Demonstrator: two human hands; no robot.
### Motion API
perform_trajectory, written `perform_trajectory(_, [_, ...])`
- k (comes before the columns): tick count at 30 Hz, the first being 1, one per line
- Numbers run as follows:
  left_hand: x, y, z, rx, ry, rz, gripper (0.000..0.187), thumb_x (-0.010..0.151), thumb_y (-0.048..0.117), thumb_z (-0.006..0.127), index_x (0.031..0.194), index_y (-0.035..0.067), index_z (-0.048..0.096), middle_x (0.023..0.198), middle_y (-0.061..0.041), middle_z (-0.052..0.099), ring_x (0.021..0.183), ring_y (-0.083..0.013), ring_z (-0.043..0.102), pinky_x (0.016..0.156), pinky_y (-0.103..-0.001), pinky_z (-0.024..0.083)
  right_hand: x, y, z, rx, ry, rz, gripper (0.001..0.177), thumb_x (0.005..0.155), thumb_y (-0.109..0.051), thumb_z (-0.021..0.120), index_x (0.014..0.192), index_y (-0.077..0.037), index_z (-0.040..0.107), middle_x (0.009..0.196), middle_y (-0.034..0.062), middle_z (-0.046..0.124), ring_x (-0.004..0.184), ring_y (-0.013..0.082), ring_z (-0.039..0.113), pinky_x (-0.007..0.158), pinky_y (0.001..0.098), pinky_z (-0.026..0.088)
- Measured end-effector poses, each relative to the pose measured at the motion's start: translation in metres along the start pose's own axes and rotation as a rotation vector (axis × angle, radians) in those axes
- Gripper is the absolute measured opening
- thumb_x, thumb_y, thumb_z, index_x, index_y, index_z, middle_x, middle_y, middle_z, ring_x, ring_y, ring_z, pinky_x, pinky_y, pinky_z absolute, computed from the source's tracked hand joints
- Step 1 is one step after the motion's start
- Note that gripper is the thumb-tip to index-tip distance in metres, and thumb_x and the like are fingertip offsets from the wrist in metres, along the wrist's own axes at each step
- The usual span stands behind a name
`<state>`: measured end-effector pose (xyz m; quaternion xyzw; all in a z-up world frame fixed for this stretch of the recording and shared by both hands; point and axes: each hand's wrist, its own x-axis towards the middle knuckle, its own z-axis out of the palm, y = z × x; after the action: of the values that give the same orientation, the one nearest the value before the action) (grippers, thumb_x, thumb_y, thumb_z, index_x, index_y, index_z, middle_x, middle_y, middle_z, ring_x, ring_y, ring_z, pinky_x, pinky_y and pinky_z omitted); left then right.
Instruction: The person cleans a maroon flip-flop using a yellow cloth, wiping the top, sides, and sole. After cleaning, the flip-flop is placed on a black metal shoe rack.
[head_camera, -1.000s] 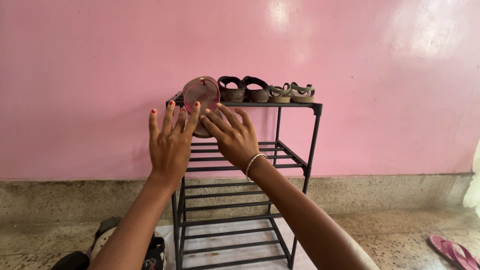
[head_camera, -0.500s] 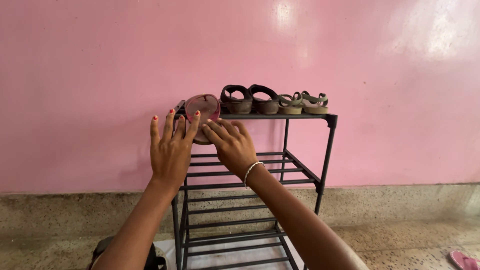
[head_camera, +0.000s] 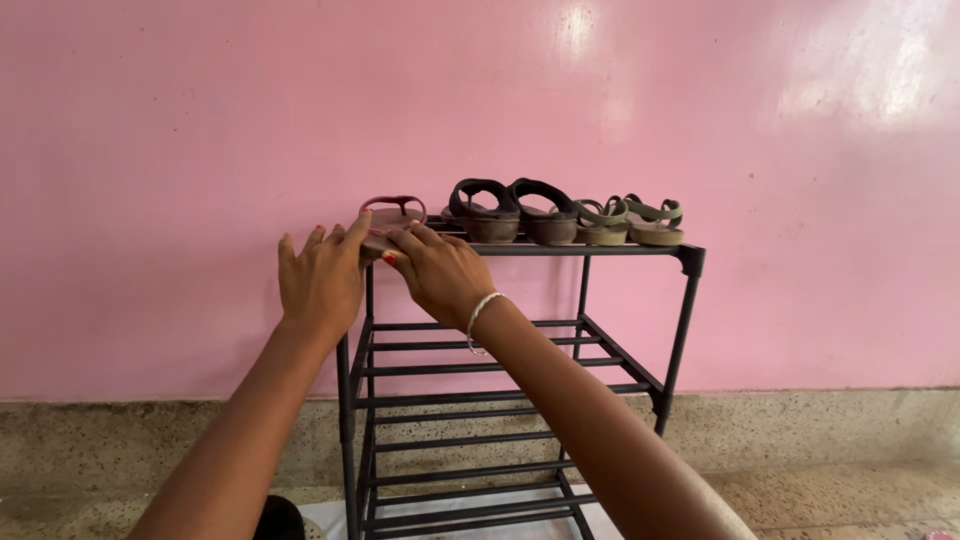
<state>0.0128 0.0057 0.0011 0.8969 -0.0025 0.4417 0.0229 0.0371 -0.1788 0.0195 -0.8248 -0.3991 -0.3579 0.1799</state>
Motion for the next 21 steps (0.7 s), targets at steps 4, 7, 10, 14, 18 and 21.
perform_trajectory(4, [0.021, -0.011, 0.001, -0.238, -0.196, -0.115, 0.073, 0.088, 0.035, 0.068, 0.156, 0.024, 0.044, 0.14, -0.013, 0.063, 0.131, -0.0334, 0.058, 0.104, -0.055, 0.048, 0.026, 0.015, 0.023, 0.002, -0.062, -0.022, 0.047, 0.106, -0.039, 0.039, 0.139, -0.011, 0.056, 0.139, 0.0201, 0.061, 0.13, 0.0398, 0.057, 0.11, 0.0528, 0.041])
perform_trajectory(7, [0.032, -0.006, -0.01, -0.019, -0.403, -0.127, 0.09, 0.073, 0.058, 0.079, 0.151, 0.032, 0.043, 0.13, -0.007, 0.066, 0.13, -0.0257, 0.057, 0.104, -0.057, 0.044, 0.042, 0.028, 0.034, 0.011, -0.019, -0.183, 0.047, 0.106, -0.035, 0.036, 0.138, -0.006, 0.054, 0.14, 0.0216, 0.061, 0.131, 0.044, 0.054, 0.107, 0.0563, 0.035])
perform_trajectory(10, [0.04, -0.001, -0.026, -0.053, -0.578, -0.192, 0.085, 0.08, 0.082, 0.059, 0.148, 0.03, 0.052, 0.114, -0.008, 0.077, 0.114, -0.0267, 0.071, 0.093, -0.049, 0.058, 0.044, 0.041, 0.034, 0.123, -0.144, 0.032, 0.055, 0.106, -0.033, 0.031, 0.154, -0.006, 0.037, 0.126, 0.0219, 0.068, 0.123, 0.042, 0.06, 0.116, 0.0535, 0.032])
perform_trajectory(14, [0.04, 0.004, -0.025, -0.118, -0.39, -0.205, 0.088, 0.073, 0.082, 0.062, 0.137, 0.022, 0.062, 0.104, -0.017, 0.076, 0.103, -0.0337, 0.074, 0.086, -0.051, 0.059, 0.032, 0.056, 0.033, -0.038, -0.132, 0.244, 0.055, 0.106, -0.038, 0.034, 0.146, -0.004, 0.048, 0.115, 0.0191, 0.071, 0.111, 0.0367, 0.067, 0.096, 0.053, 0.048])
perform_trajectory(18, [0.041, 0.011, 0.003, -0.261, -0.142, -0.225, 0.072, 0.078, 0.07, 0.072, 0.12, 0.011, 0.075, 0.101, -0.02, 0.076, 0.1, -0.0385, 0.073, 0.085, -0.052, 0.059, 0.022, 0.059, 0.038, -0.075, 0.018, 0.12, 0.04, 0.104, -0.033, 0.036, 0.106, -0.008, 0.068, 0.105, 0.0146, 0.074, 0.1, 0.0367, 0.067, 0.085, 0.0535, 0.047])
perform_trajectory(21, [0.046, 0.006, 0.02, -0.265, 0.032, -0.155, 0.064, 0.078, 0.061, 0.078, 0.112, 0.007, 0.078, 0.095, -0.023, 0.075, 0.094, -0.0414, 0.072, 0.08, -0.051, 0.059, 0.018, 0.057, 0.04, -0.085, -0.01, 0.147, 0.039, 0.105, -0.032, 0.036, 0.094, -0.008, 0.065, 0.093, 0.0132, 0.074, 0.094, 0.0365, 0.067, 0.083, 0.0531, 0.047])
